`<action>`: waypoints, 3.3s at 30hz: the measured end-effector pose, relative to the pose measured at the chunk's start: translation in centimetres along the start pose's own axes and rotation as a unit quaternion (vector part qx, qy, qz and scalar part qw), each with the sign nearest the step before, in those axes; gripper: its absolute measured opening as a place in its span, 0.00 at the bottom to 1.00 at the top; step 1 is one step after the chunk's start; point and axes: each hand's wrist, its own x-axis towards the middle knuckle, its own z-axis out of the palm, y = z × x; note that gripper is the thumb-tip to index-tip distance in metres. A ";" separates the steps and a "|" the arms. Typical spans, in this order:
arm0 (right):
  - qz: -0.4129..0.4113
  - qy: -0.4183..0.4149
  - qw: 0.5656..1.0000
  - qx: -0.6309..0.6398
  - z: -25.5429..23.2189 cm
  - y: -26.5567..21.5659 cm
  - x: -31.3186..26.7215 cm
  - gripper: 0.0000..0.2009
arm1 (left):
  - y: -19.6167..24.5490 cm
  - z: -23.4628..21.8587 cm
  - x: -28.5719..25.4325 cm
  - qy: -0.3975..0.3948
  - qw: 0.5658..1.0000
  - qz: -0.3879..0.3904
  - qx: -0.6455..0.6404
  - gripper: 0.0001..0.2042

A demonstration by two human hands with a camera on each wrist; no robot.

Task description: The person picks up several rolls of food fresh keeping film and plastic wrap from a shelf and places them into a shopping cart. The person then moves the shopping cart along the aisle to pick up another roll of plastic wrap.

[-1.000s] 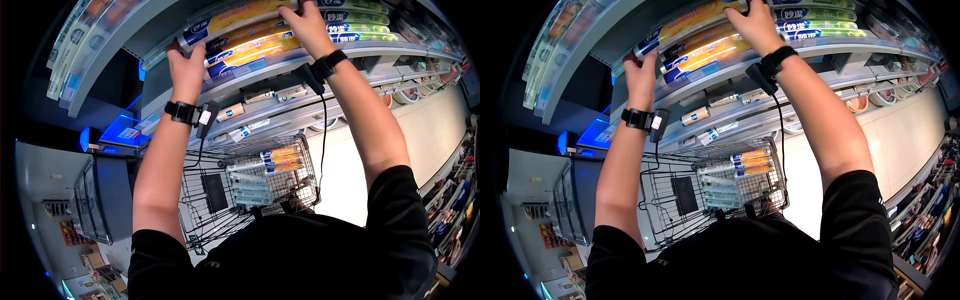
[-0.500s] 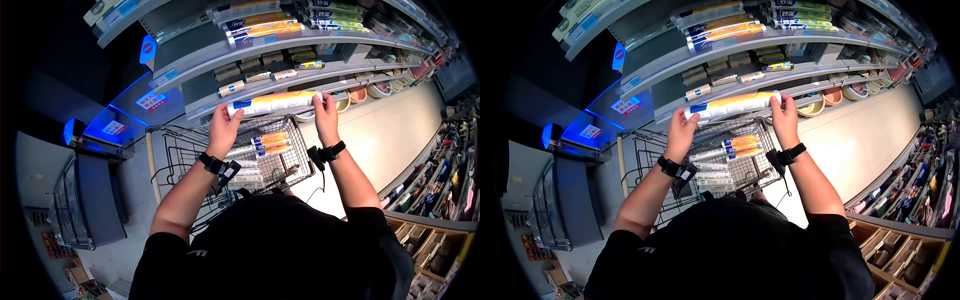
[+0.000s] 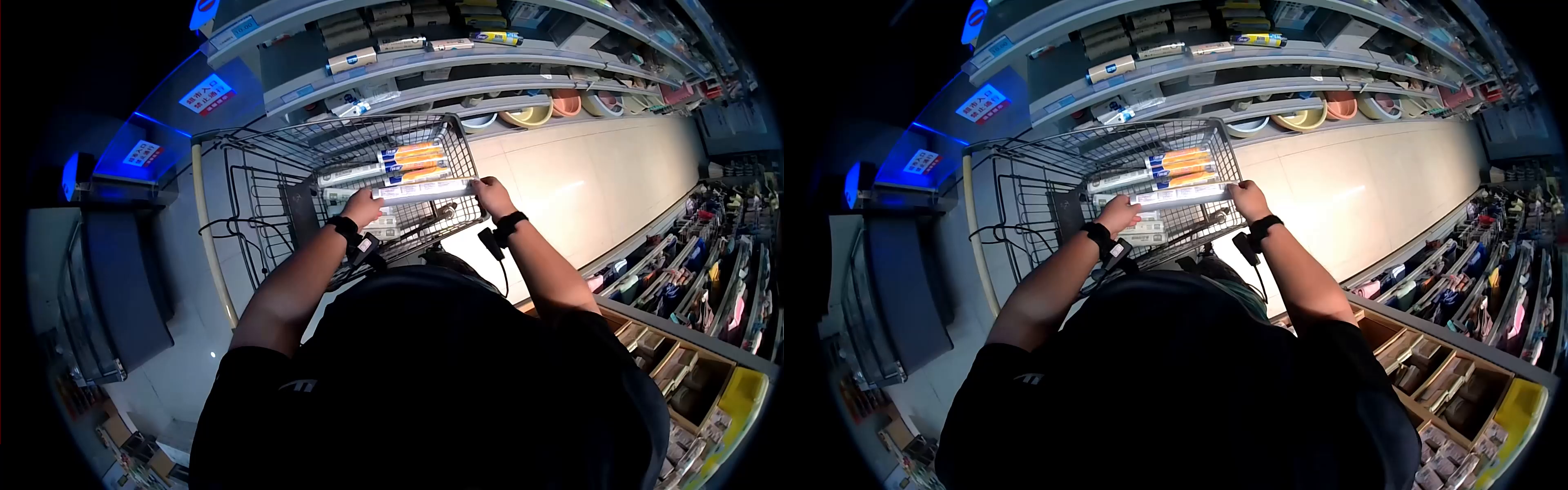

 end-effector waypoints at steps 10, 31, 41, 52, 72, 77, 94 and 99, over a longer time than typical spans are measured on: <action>0.004 -0.148 0.988 -0.036 6.4 8.4 10.7 0.15 | -8.7 5.7 10.7 0.054 0.985 -0.143 0.083 0.18; 0.244 -0.173 0.953 -0.044 14.1 14.5 22.3 0.25 | -14.2 8.4 25.1 0.034 0.982 -0.153 -0.105 0.24; 0.094 -0.119 0.988 0.021 13.5 14.9 20.4 0.38 | -14.2 6.1 23.6 0.103 0.993 -0.045 0.038 0.25; -0.166 -0.066 0.948 0.263 -1.5 -9.7 11.9 0.15 | 11.8 -3.2 5.9 0.023 0.967 0.248 -0.049 0.09; -0.500 0.050 0.862 0.063 -16.0 -45.2 24.7 0.28 | 43.9 -17.8 3.8 0.312 0.889 0.287 -0.172 0.42; -0.433 0.011 0.900 0.038 -15.9 -48.1 27.0 0.29 | 45.6 -20.0 6.4 0.263 0.909 0.250 -0.203 0.22; -0.571 0.024 0.725 0.384 -19.1 -36.3 13.6 0.19 | 39.0 -9.8 -2.5 0.430 0.764 0.475 -0.078 0.20; -0.453 0.002 0.779 0.435 -16.0 -25.6 10.1 0.21 | 30.5 -2.2 -3.9 0.435 0.774 0.459 -0.028 0.20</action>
